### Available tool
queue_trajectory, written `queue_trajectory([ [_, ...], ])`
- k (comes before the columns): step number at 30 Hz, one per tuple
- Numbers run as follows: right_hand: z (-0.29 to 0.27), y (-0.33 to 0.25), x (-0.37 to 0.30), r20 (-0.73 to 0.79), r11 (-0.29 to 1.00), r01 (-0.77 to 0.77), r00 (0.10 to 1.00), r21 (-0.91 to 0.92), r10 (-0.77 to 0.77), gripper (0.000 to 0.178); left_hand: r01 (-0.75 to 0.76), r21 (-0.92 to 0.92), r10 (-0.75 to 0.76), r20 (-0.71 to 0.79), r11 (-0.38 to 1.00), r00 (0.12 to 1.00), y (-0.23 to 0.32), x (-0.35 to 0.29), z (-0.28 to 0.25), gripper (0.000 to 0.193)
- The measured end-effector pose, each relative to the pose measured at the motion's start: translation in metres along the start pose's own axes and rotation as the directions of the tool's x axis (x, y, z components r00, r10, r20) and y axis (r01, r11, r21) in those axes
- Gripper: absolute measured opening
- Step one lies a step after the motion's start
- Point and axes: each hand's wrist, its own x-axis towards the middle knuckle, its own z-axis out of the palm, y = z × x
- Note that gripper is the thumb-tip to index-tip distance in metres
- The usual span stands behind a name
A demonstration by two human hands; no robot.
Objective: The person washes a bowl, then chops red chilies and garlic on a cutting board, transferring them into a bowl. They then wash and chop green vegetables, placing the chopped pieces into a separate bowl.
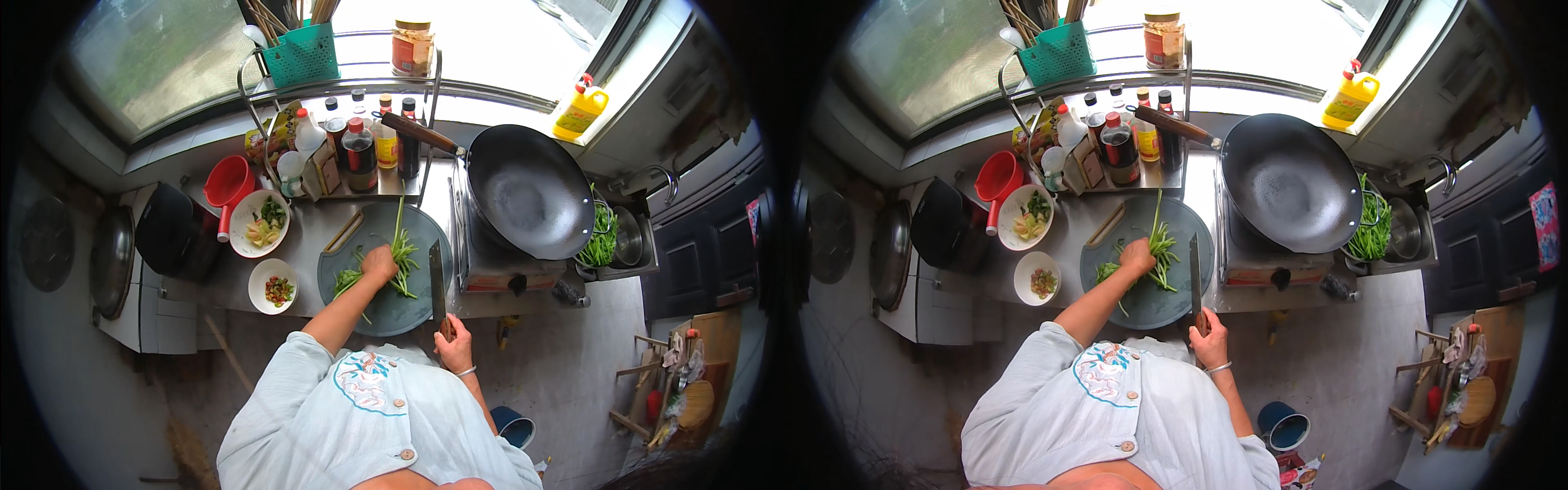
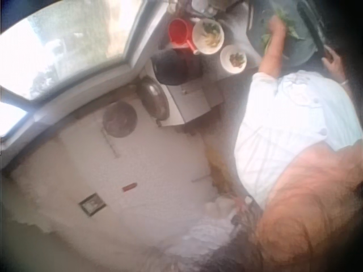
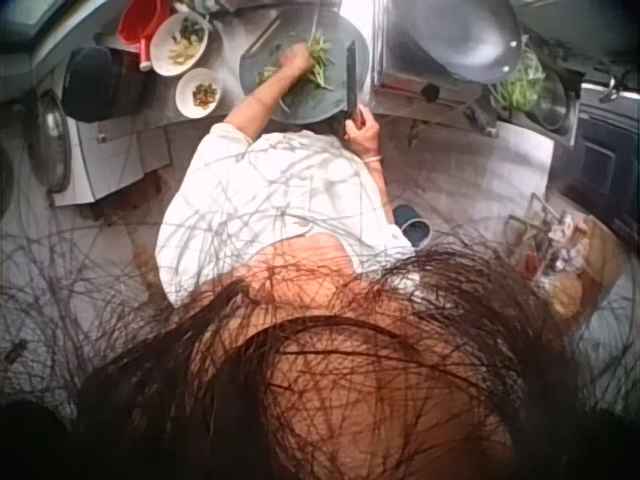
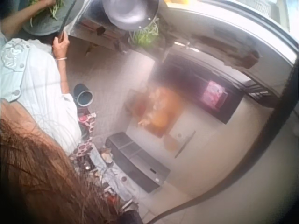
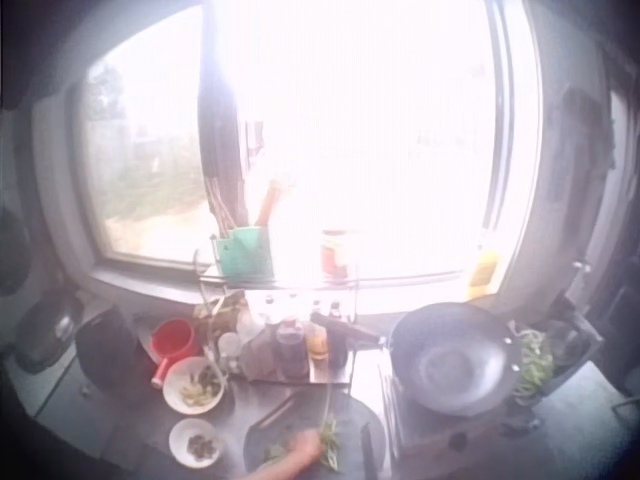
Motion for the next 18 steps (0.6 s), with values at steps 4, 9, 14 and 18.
queue_trajectory([
  [4,-0.011,0.016,0.013,0.054,0.99,0.082,0.996,-0.113,-0.077,0.044,-0.044,0.016,0.045,-0.076,0.999,0.996,0.004,-0.004,0.013,0.038],
  [9,-0.024,0.021,0.024,0.121,0.959,0.18,0.98,-0.219,-0.156,0.044,-0.068,0.088,0.086,-0.219,0.994,0.972,0.002,-0.021,0.023,0.058],
  [14,-0.034,0.012,0.03,0.137,0.915,0.237,0.97,-0.328,-0.202,0.036,-0.042,0.14,0.083,-0.305,0.989,0.949,0.021,-0.04,0.029,0.072],
  [18,-0.028,0.0,0.036,0.096,0.862,0.193,0.981,-0.47,-0.167,0.035,-0.024,0.162,0.077,-0.328,0.986,0.942,0.011,-0.029,0.04,0.072],
])
